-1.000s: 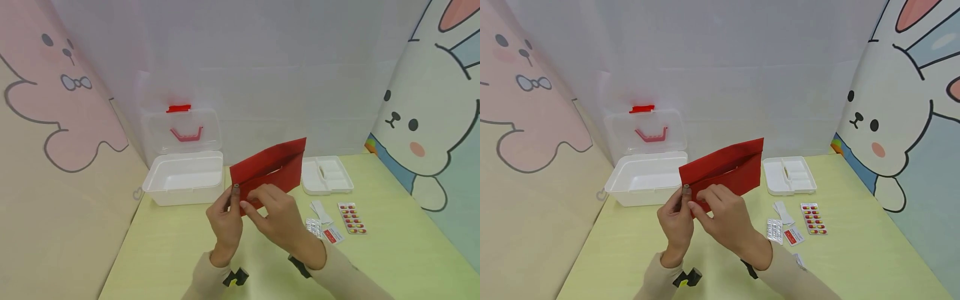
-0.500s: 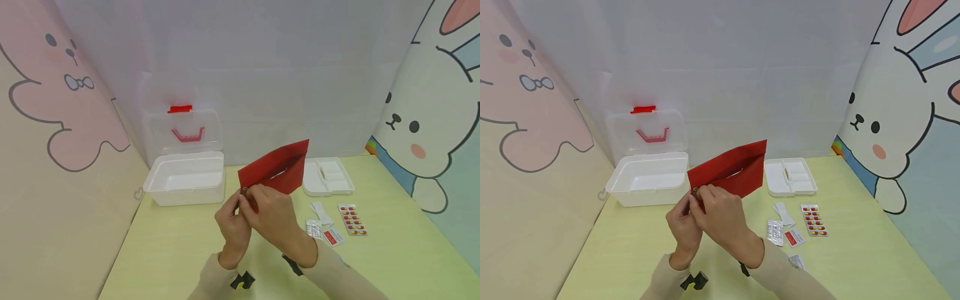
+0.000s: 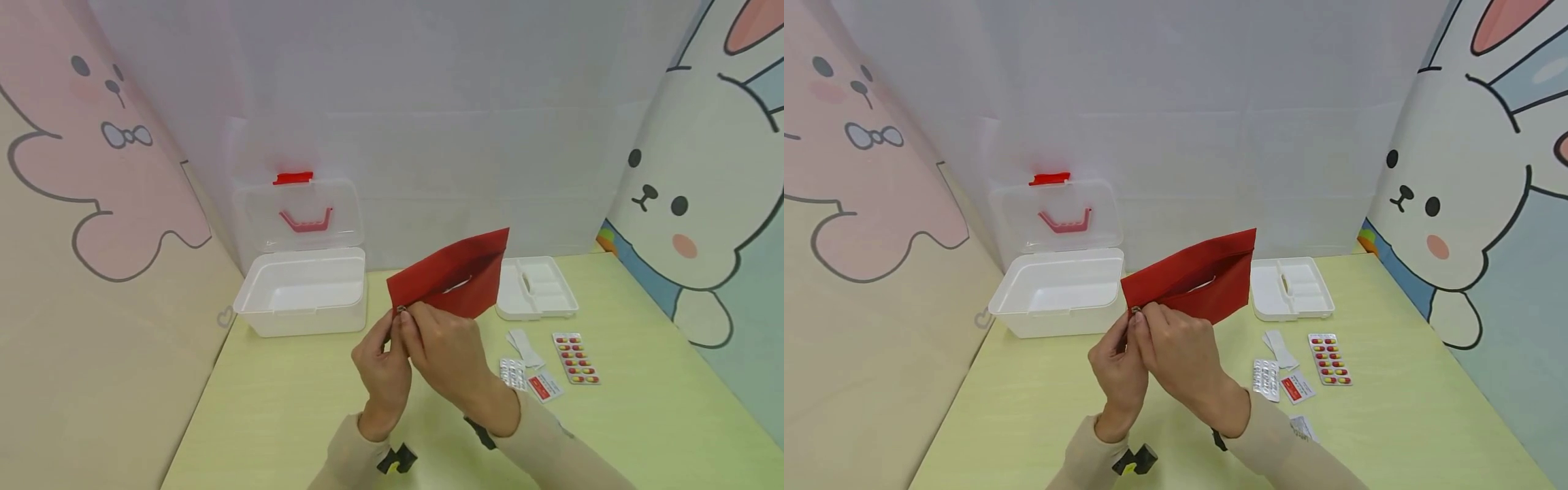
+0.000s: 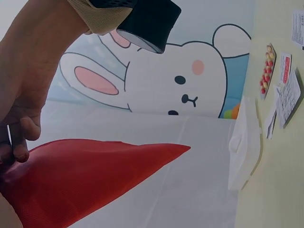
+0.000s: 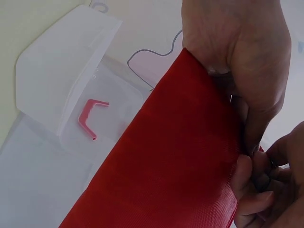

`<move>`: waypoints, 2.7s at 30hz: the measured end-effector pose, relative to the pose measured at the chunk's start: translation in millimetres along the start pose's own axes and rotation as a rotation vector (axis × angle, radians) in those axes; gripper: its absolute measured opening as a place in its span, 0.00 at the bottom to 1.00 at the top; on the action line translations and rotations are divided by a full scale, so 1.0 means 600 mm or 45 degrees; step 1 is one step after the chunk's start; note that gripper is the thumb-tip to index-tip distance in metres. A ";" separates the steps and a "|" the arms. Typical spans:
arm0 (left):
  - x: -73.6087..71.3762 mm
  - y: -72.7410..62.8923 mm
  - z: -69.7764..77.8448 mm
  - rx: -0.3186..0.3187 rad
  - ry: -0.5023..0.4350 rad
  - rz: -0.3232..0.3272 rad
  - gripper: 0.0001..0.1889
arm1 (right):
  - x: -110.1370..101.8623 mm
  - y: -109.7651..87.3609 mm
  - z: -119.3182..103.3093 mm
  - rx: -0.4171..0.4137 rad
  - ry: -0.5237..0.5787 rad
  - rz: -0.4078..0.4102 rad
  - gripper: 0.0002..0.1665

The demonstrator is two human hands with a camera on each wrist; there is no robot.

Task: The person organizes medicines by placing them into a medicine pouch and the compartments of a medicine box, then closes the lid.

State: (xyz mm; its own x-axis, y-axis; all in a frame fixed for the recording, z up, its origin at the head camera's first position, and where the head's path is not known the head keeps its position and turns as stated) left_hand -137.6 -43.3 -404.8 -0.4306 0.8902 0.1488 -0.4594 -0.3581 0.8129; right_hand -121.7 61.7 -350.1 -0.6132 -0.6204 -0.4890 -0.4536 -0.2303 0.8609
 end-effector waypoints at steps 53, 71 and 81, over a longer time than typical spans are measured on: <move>-0.030 0.008 -0.003 -0.152 -0.075 0.045 0.10 | -0.020 -0.007 0.064 0.084 -0.117 0.030 0.11; -0.048 0.019 -0.008 -0.188 -0.067 0.044 0.11 | -0.026 -0.011 0.088 0.169 -0.136 -0.002 0.12; -0.065 0.029 -0.016 -0.277 -0.020 0.068 0.10 | -0.034 -0.014 0.117 0.230 -0.167 0.016 0.11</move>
State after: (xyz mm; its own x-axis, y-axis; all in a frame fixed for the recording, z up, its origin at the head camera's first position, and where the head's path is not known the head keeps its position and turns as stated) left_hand -135.9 -86.8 -402.0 -0.4475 0.8720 0.1983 -0.5935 -0.4555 0.6635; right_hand -150.8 128.8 -357.3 -0.6929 -0.5170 -0.5026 -0.5466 -0.0780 0.8338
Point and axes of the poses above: each hand's wrist, its own y-axis towards the middle knuckle, its own x-axis out of the palm, z = x × y, the point moved 1 cm from there along y, towards the middle knuckle, and after that the axes turned 4 degrees about z, right-handed, at the moved point
